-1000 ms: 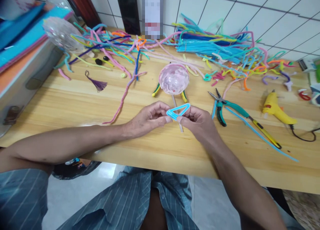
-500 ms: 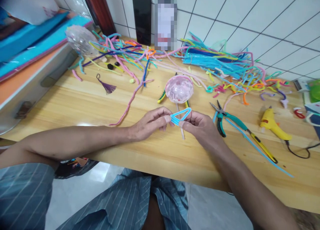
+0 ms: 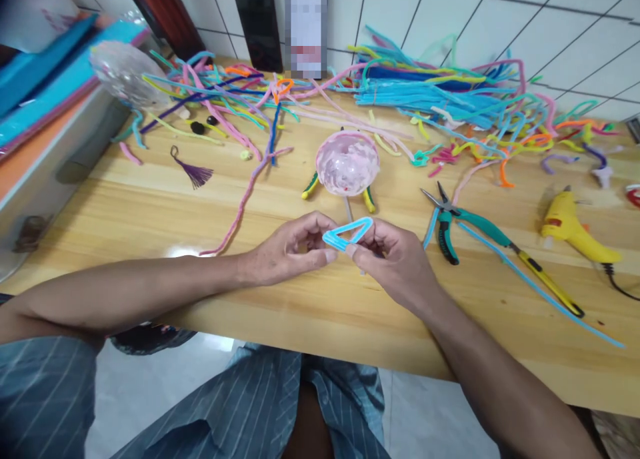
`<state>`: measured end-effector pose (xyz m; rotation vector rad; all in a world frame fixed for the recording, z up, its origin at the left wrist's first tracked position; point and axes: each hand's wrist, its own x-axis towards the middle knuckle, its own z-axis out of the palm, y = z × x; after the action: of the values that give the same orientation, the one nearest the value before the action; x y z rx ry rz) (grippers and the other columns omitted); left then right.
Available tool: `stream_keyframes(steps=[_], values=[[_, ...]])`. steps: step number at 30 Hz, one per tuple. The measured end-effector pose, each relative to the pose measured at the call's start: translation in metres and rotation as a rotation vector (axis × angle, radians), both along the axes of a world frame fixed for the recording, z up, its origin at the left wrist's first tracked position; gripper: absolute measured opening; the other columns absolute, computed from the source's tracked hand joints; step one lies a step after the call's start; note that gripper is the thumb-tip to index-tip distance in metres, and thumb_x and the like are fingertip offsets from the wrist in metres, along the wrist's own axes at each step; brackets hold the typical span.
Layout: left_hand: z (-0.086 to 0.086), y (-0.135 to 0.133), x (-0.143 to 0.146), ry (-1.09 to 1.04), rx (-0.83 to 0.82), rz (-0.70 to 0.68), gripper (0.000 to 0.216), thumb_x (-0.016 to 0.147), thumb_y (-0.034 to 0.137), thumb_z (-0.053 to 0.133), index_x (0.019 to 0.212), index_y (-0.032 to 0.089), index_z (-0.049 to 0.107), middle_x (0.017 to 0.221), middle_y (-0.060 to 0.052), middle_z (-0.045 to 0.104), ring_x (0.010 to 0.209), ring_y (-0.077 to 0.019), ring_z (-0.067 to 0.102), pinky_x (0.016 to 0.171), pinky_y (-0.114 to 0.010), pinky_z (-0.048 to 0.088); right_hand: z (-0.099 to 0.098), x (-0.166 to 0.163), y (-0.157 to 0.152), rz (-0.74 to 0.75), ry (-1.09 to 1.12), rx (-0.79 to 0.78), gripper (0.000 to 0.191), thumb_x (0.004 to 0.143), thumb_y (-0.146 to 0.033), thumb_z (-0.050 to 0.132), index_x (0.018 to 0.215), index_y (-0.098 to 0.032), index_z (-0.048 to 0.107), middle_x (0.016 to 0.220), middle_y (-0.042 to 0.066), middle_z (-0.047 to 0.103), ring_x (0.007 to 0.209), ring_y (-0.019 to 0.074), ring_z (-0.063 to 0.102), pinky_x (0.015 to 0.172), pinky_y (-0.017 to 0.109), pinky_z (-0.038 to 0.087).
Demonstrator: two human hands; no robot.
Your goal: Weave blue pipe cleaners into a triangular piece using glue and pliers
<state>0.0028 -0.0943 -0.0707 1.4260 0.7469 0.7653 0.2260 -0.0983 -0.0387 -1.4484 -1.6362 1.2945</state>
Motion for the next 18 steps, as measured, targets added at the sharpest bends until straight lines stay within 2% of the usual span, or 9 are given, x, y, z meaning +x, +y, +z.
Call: stream_keyframes(steps=[6,10,18], values=[[0.006,-0.001,0.000,0.010,0.002,0.002,0.039,0.088,0.043,0.079,0.111,0.017,0.061,0.087,0.000,0.060,0.073,-0.0103,0.052,0.067,-0.024,0.045,0.004,-0.004,-0.004,0.004,-0.082,0.100,0.018,0.082,-0.039,0.078,0.076,-0.024,0.069,0.069,-0.001,0.069,0.062,0.0157,0.059,0.059,0.030,0.048],[0.006,-0.001,0.000,0.017,0.004,-0.001,0.038,0.089,0.045,0.079,0.108,0.017,0.062,0.081,0.002,0.057,0.068,-0.0093,0.050,0.062,-0.023,0.043,0.005,-0.005,-0.007,0.003,-0.181,0.193,0.010,0.082,-0.029,0.072,0.076,-0.025,0.066,0.064,-0.002,0.067,0.058,0.0147,0.058,0.054,0.028,0.044],[0.003,0.001,0.001,0.045,0.105,0.008,0.041,0.089,0.048,0.078,0.111,0.017,0.062,0.080,0.001,0.060,0.065,-0.0093,0.053,0.060,-0.023,0.046,0.007,-0.002,-0.015,0.033,-0.334,0.537,0.007,0.085,-0.023,0.067,0.081,-0.028,0.063,0.066,-0.001,0.069,0.056,0.0156,0.061,0.054,0.031,0.043]])
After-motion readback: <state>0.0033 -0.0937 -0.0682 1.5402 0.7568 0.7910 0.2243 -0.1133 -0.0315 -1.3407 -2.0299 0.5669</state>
